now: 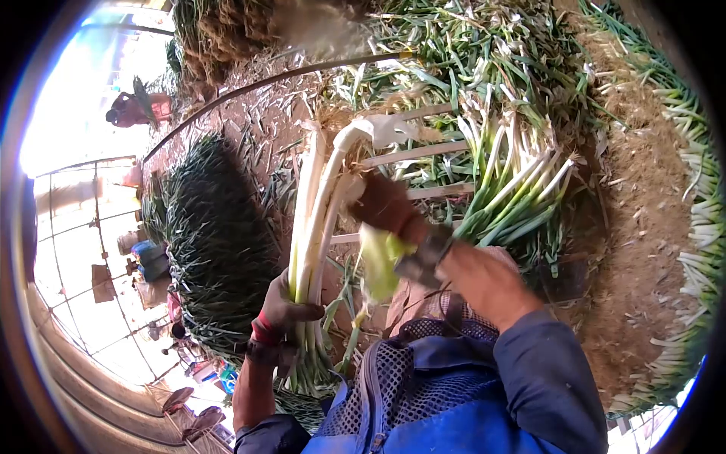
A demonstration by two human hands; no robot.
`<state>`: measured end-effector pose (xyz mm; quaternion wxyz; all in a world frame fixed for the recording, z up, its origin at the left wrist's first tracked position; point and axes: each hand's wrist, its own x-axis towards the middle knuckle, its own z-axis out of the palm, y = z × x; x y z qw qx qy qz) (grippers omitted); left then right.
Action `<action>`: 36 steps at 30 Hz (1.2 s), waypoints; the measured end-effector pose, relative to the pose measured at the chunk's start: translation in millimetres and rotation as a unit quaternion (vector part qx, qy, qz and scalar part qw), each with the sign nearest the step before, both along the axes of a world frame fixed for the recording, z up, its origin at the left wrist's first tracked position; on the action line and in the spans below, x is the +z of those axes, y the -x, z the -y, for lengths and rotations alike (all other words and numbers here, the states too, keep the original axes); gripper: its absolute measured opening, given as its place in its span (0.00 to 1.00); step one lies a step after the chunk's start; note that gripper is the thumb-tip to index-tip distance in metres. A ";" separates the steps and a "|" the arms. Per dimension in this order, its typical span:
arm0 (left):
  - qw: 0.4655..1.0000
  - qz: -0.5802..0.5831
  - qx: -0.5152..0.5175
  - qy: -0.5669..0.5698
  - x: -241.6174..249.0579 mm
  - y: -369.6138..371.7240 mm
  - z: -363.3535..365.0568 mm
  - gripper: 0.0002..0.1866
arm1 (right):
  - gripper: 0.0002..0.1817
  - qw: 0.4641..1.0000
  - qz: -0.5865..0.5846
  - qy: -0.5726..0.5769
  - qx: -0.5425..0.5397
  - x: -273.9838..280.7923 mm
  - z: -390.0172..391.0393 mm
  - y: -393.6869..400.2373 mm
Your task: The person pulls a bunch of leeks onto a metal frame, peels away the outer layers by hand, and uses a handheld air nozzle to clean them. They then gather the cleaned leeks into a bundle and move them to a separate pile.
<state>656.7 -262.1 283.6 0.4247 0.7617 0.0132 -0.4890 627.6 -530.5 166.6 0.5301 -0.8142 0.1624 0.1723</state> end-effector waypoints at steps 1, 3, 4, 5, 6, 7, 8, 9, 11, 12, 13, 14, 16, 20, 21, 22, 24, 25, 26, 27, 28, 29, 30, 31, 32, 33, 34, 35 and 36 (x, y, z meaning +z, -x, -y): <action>1.000 -0.002 0.004 0.003 -2.3 0.7 -8.4 0.42 | 0.19 0.952 0.207 0.224 0.013 -30.8 28.3 8.0; 0.998 -0.021 -0.039 -0.049 -6.0 11.4 -32.6 0.42 | 0.14 0.937 0.153 0.306 -0.071 -79.8 128.3 -10.4; 0.998 -0.053 0.014 -0.008 3.1 25.6 -30.9 0.41 | 0.14 0.928 0.103 0.341 -0.107 -111.6 196.0 -32.8; 0.998 -0.062 0.026 -0.015 -4.7 34.2 -47.9 0.41 | 0.15 0.917 0.064 0.375 -0.123 -139.4 263.5 -54.0; 0.996 -0.073 0.041 -0.023 -18.6 41.8 -68.7 0.42 | 0.15 0.943 0.069 0.262 -0.195 -104.5 270.5 -48.4; 0.995 -0.078 0.054 -0.024 -32.2 46.1 -86.1 0.42 | 0.14 0.961 0.081 0.193 -0.179 -118.5 272.7 -44.8; 0.996 -0.059 0.058 -0.047 -45.6 47.9 -103.2 0.41 | 0.15 0.974 0.094 0.122 -0.164 -130.9 275.5 -45.7; 0.995 -0.039 0.059 -0.069 -52.9 48.6 -114.3 0.41 | 0.15 0.982 0.110 0.007 -0.154 -96.1 231.1 -25.7; 0.992 -0.048 0.105 -0.054 -58.9 48.1 -119.8 0.41 | 0.14 0.997 0.060 0.055 0.016 -84.7 166.6 4.1; 0.987 -0.059 0.142 -0.040 -62.7 48.7 -122.3 0.41 | 0.12 0.983 0.027 0.109 0.146 -62.6 128.0 16.9; 0.986 -0.062 0.151 -0.028 -70.1 49.8 -127.3 0.38 | 0.21 0.960 -0.106 0.063 0.250 -63.2 103.0 26.4; 0.985 -0.063 0.157 -0.027 -71.9 50.5 -128.2 0.38 | 0.28 0.942 -0.062 0.014 0.329 -62.4 86.2 38.1; 0.987 -0.058 0.148 -0.029 -75.2 50.7 -126.3 0.35 | 0.37 0.861 -0.166 -0.035 0.479 -48.4 55.1 35.0; 0.981 -0.114 0.153 -0.015 -86.7 55.5 -130.8 0.45 | 0.28 0.916 0.263 -0.017 0.304 -155.4 138.5 -56.3; 0.979 -0.122 0.163 -0.013 -93.8 59.2 -134.2 0.45 | 0.29 0.988 -0.093 0.047 0.113 -87.2 171.7 -112.6; 0.979 -0.123 0.163 -0.010 -93.9 59.4 -131.9 0.45 | 0.34 0.964 0.015 0.264 0.025 22.6 161.1 -125.9; 0.975 -0.139 0.169 -0.021 -90.7 59.2 -125.6 0.45 | 0.37 0.794 0.388 0.467 -0.039 35.3 200.9 -141.3; 0.976 -0.139 0.169 -0.016 -92.9 59.3 -124.2 0.45 | 0.39 0.858 0.311 0.407 -0.019 42.4 184.9 -134.0; 0.976 -0.130 0.174 0.002 -96.0 59.8 -122.7 0.45 | 0.40 0.910 0.232 0.343 0.001 52.3 154.9 -121.5; 0.976 -0.123 0.180 0.017 -98.0 61.0 -122.0 0.45 | 0.39 0.945 0.140 0.292 0.051 54.4 123.1 -110.4; 0.975 -0.124 0.182 0.019 -99.5 61.5 -120.2 0.45 | 0.37 0.966 0.045 0.236 0.100 48.2 91.1 -98.4; 0.974 -0.129 0.186 0.027 -100.5 61.6 -118.2 0.45 | 0.37 0.963 0.061 0.226 0.130 30.6 63.4 -84.7; 0.972 -0.134 0.190 0.033 -101.6 61.4 -116.4 0.45 | 0.36 0.960 0.077 0.216 0.159 8.6 40.1 -74.8; 0.972 -0.138 0.188 0.031 -104.4 62.6 -115.9 0.45 | 0.27 0.957 0.133 0.203 0.159 -12.0 21.1 -69.0; 0.980 -0.121 0.155 0.021 -109.6 63.7 -115.9 0.44 | 0.19 0.951 0.187 0.191 0.158 -26.6 8.2 -66.2; 0.987 -0.105 0.121 0.011 -113.3 64.9 -115.7 0.43 | 0.14 0.935 0.202 0.251 0.145 -34.9 5.6 -73.0; 0.987 -0.109 0.119 0.010 -114.6 65.4 -115.3 0.43 | 0.11 0.916 0.215 0.311 0.133 -43.1 11.3 -86.5; 0.984 -0.132 0.117 0.030 -114.5 68.2 -116.0 0.43 | 0.11 0.932 0.163 0.319 0.049 -48.5 39.7 -105.5; 0.980 -0.156 0.115 0.048 -112.2 73.1 -118.0 0.44 | 0.12 0.940 0.107 0.323 -0.035 -50.9 76.6 -120.5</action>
